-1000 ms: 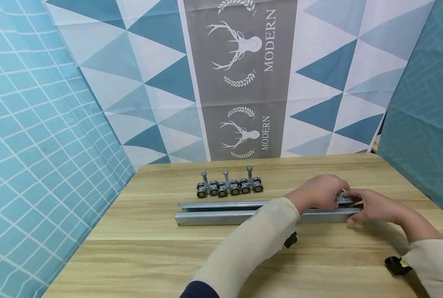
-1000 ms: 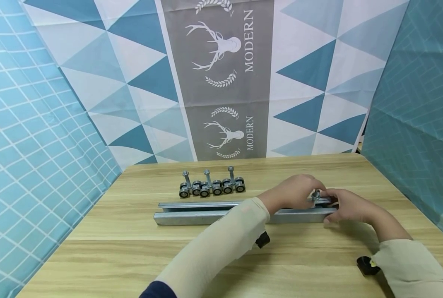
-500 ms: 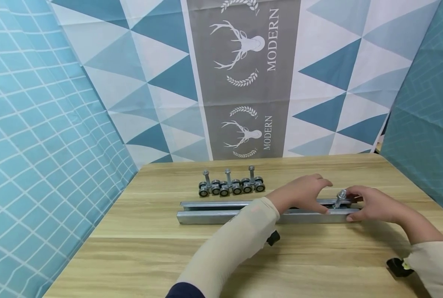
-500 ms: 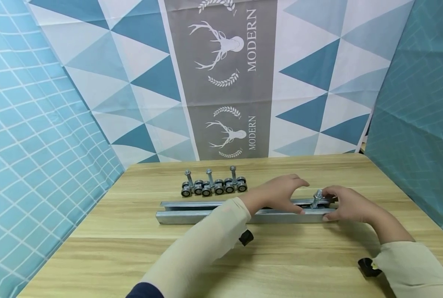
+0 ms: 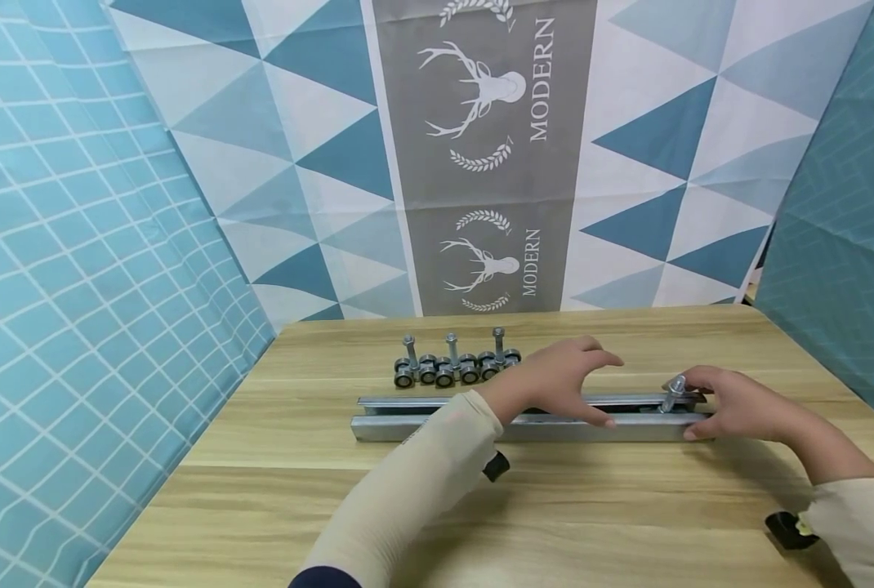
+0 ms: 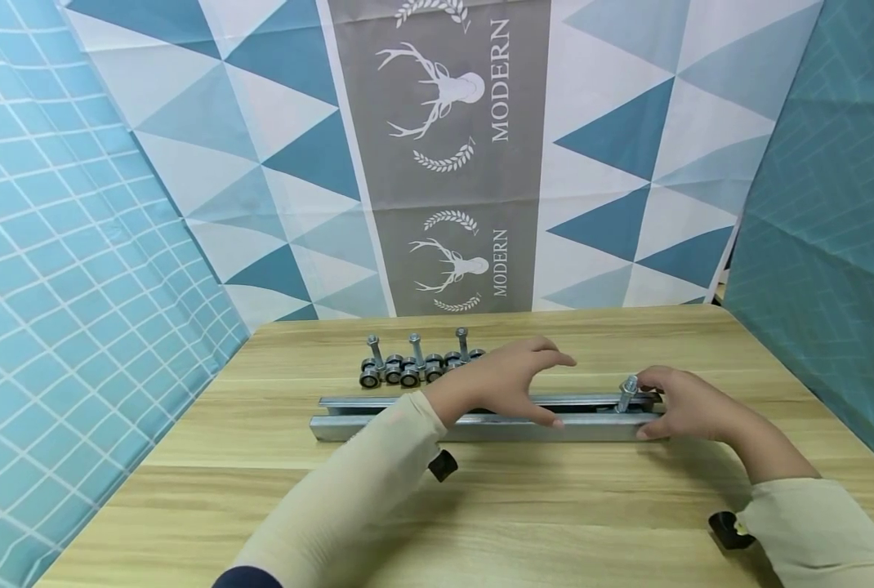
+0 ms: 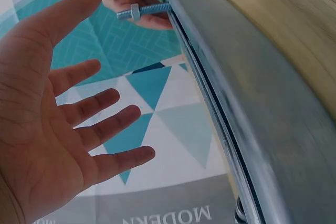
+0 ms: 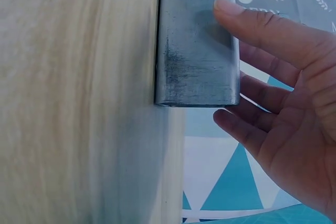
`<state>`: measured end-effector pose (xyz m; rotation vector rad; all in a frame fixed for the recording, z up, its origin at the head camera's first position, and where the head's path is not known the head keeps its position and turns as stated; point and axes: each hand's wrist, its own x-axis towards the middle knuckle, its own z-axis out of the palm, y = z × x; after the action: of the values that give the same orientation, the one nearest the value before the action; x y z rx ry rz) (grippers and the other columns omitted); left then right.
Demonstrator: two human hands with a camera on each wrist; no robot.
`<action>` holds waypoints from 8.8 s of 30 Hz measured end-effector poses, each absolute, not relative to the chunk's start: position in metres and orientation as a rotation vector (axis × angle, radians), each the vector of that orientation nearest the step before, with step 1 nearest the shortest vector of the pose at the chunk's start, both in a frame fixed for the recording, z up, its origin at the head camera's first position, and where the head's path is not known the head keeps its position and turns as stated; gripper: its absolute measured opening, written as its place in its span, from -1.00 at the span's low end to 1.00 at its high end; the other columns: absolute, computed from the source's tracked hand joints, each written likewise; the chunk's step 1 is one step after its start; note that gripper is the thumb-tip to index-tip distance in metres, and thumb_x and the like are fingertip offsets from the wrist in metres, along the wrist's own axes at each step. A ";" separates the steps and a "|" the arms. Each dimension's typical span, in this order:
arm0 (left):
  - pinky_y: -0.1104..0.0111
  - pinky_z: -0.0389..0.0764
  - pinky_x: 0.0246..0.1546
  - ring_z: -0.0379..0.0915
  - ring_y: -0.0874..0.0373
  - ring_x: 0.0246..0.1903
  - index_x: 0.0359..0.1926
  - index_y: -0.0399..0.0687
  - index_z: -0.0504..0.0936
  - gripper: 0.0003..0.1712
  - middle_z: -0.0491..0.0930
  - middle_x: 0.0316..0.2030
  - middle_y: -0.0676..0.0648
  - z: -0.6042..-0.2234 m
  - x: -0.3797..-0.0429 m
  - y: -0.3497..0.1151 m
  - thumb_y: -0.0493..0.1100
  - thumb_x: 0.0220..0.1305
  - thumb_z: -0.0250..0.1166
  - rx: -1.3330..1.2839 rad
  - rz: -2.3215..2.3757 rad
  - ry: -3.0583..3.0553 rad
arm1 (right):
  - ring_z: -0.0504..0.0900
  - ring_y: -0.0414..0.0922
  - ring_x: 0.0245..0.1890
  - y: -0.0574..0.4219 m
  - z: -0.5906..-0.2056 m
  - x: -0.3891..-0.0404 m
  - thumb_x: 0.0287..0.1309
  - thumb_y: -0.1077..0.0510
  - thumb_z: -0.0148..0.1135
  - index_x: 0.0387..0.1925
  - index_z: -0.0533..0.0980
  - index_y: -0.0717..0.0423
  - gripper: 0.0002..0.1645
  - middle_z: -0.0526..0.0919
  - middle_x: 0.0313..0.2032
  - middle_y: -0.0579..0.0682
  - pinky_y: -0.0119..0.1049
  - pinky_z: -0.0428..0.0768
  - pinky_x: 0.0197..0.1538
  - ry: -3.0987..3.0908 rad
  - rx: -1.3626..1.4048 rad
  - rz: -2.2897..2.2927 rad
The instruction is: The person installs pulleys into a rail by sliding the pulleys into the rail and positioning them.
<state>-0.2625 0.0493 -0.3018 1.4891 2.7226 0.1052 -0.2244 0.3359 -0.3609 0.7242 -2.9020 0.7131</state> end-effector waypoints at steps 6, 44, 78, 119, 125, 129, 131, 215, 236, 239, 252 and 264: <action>0.40 0.40 0.12 0.30 0.23 0.17 0.43 0.14 0.29 -0.06 0.29 0.28 0.03 -0.302 -0.261 0.024 0.37 0.09 0.32 1.507 0.144 2.748 | 0.56 -0.03 -0.15 0.334 -0.358 -0.224 -0.37 -0.03 0.65 -0.17 0.58 0.13 -0.35 0.58 -0.23 -0.14 0.04 0.54 -0.09 -2.898 0.741 0.647; 0.21 0.50 0.02 0.45 0.09 0.03 0.12 -0.02 0.62 -0.48 0.52 0.06 -0.05 -0.319 -0.254 -0.114 -0.01 0.13 0.45 1.404 0.496 3.008 | 0.49 -0.19 -0.29 0.331 -0.359 -0.228 -0.28 0.07 0.62 -0.10 0.58 0.17 -0.38 0.57 -0.27 -0.11 -0.25 0.50 -0.31 -2.974 0.727 0.700; 0.11 0.52 0.04 0.50 -0.12 -0.01 -0.08 -0.29 0.69 -0.67 0.57 -0.03 -0.25 -0.294 -0.301 -0.162 -0.31 0.09 0.44 1.236 0.303 3.248 | 0.51 -0.21 -0.24 0.332 -0.362 -0.226 -0.26 0.06 0.61 -0.04 0.58 0.17 -0.34 0.59 -0.21 -0.12 -0.26 0.51 -0.27 -2.980 0.722 0.733; 0.36 0.01 -0.57 -0.23 0.21 -0.66 -0.78 0.04 0.09 -0.44 -0.08 -0.73 0.09 -0.294 -0.347 -0.159 -0.52 -0.09 0.25 0.917 0.230 3.038 | 0.53 -0.19 -0.22 0.332 -0.364 -0.227 -0.26 0.07 0.61 -0.03 0.57 0.21 -0.32 0.60 -0.18 -0.07 -0.23 0.54 -0.25 -2.972 0.716 0.753; 0.37 0.05 -0.60 -0.22 0.21 -0.68 -0.82 0.06 0.12 -0.43 -0.05 -0.77 0.10 -0.293 -0.353 -0.165 -0.49 -0.10 0.28 0.847 0.211 3.030 | 0.53 -0.18 -0.22 0.332 -0.363 -0.227 -0.25 0.08 0.61 -0.01 0.57 0.22 -0.31 0.60 -0.17 -0.06 -0.24 0.53 -0.26 -2.986 0.704 0.748; 0.36 0.09 -0.62 -0.18 0.21 -0.70 -0.84 0.05 0.19 -0.46 0.01 -0.79 0.10 -0.292 -0.353 -0.170 -0.48 -0.09 0.32 0.805 0.250 3.019 | 0.52 -0.18 -0.22 0.332 -0.363 -0.227 -0.25 0.09 0.61 -0.01 0.57 0.22 -0.31 0.60 -0.15 -0.03 -0.24 0.52 -0.27 -2.995 0.691 0.742; 0.35 0.17 -0.62 -0.09 0.21 -0.70 -0.83 0.02 0.32 -0.53 0.13 -0.80 0.10 -0.291 -0.352 -0.173 -0.46 -0.07 0.34 0.787 0.262 3.015 | 0.52 -0.18 -0.22 0.332 -0.363 -0.227 -0.25 0.09 0.61 -0.01 0.56 0.22 -0.32 0.61 -0.15 -0.02 -0.25 0.51 -0.27 -2.996 0.689 0.741; 0.34 0.56 -0.49 0.44 0.31 -0.58 -0.56 0.00 0.69 -0.76 0.58 -0.57 0.13 -0.276 -0.262 -0.268 -0.44 -0.20 0.43 0.934 0.276 2.996 | 0.50 -0.24 -0.19 0.333 -0.364 -0.228 -0.22 0.06 0.59 -0.01 0.58 0.16 -0.35 0.59 -0.13 -0.05 -0.27 0.52 -0.25 -2.957 0.745 0.702; 0.38 0.41 -0.56 0.24 0.32 -0.66 -0.68 0.04 0.61 -0.70 0.48 -0.69 0.18 -0.283 -0.268 -0.255 -0.49 -0.21 0.36 1.043 0.231 2.999 | 0.45 -0.26 -0.24 0.332 -0.364 -0.227 -0.22 0.08 0.59 -0.01 0.58 0.17 -0.35 0.59 -0.17 -0.11 -0.29 0.47 -0.27 -2.945 0.747 0.680; 0.39 0.36 -0.58 0.19 0.32 -0.67 -0.71 0.07 0.58 -0.67 0.43 -0.71 0.19 -0.283 -0.268 -0.251 -0.48 -0.21 0.38 1.049 0.242 2.989 | 0.45 -0.26 -0.24 0.332 -0.364 -0.227 -0.22 0.09 0.59 -0.01 0.58 0.17 -0.35 0.59 -0.18 -0.12 -0.29 0.48 -0.27 -2.940 0.746 0.677; 0.40 0.29 -0.59 0.10 0.32 -0.68 -0.73 0.06 0.53 -0.68 0.35 -0.74 0.20 -0.286 -0.267 -0.240 -0.46 -0.21 0.37 1.079 0.250 2.963 | 0.46 -0.23 -0.23 0.331 -0.364 -0.227 -0.23 0.10 0.60 -0.01 0.59 0.17 -0.35 0.59 -0.16 -0.10 -0.25 0.50 -0.24 -2.949 0.729 0.676; 0.42 0.27 -0.59 0.07 0.33 -0.67 -0.74 0.06 0.53 -0.65 0.30 -0.73 0.22 -0.288 -0.266 -0.233 -0.49 -0.18 0.35 1.136 0.238 2.965 | 0.47 -0.23 -0.22 0.331 -0.363 -0.228 -0.22 0.08 0.59 -0.01 0.59 0.17 -0.35 0.59 -0.16 -0.09 -0.26 0.50 -0.24 -2.943 0.752 0.667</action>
<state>-0.2661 -0.2326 -0.2879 1.1363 2.9647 0.2383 -0.2283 0.3313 -0.3631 0.7519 -2.9430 0.6671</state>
